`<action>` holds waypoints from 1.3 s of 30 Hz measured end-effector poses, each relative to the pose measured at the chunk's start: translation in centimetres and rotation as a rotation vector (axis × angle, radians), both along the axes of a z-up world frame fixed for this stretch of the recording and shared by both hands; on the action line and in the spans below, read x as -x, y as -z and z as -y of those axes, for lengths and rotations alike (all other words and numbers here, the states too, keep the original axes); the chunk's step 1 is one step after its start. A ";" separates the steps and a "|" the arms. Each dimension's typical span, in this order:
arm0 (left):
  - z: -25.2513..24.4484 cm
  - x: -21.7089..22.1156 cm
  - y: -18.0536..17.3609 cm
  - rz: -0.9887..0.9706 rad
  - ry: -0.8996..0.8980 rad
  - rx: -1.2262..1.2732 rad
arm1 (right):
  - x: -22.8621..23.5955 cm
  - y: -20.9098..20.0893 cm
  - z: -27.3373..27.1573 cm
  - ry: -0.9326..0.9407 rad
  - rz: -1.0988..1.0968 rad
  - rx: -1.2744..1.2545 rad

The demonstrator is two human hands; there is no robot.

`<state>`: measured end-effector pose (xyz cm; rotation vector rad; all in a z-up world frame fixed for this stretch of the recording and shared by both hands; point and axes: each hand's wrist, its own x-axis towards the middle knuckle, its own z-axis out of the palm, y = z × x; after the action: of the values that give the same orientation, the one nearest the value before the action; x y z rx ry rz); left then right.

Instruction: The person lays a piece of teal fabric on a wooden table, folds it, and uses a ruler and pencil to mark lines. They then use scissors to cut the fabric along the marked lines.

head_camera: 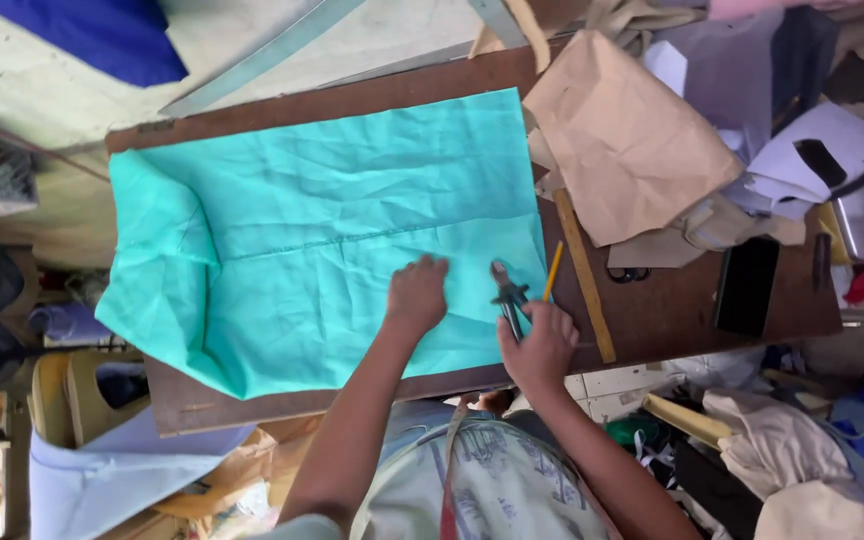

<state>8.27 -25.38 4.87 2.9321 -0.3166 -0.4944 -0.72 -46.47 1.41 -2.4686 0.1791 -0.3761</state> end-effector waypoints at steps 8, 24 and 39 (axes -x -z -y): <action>-5.3 4.5 -0.2 -0.032 -0.085 0.078 | -2.0 2.2 -1.6 0.011 -0.021 0.131; -5.9 4.9 1.5 0.063 -0.070 0.058 | -2.4 2.3 1.6 0.069 0.095 0.152; -19.5 11.8 4.6 0.328 -0.409 0.095 | -5.6 6.1 34.0 0.343 0.045 0.393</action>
<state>-3.52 -5.91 0.26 2.8616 0.2192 0.0563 4.89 -80.47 -4.70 -2.8131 0.5613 -0.6658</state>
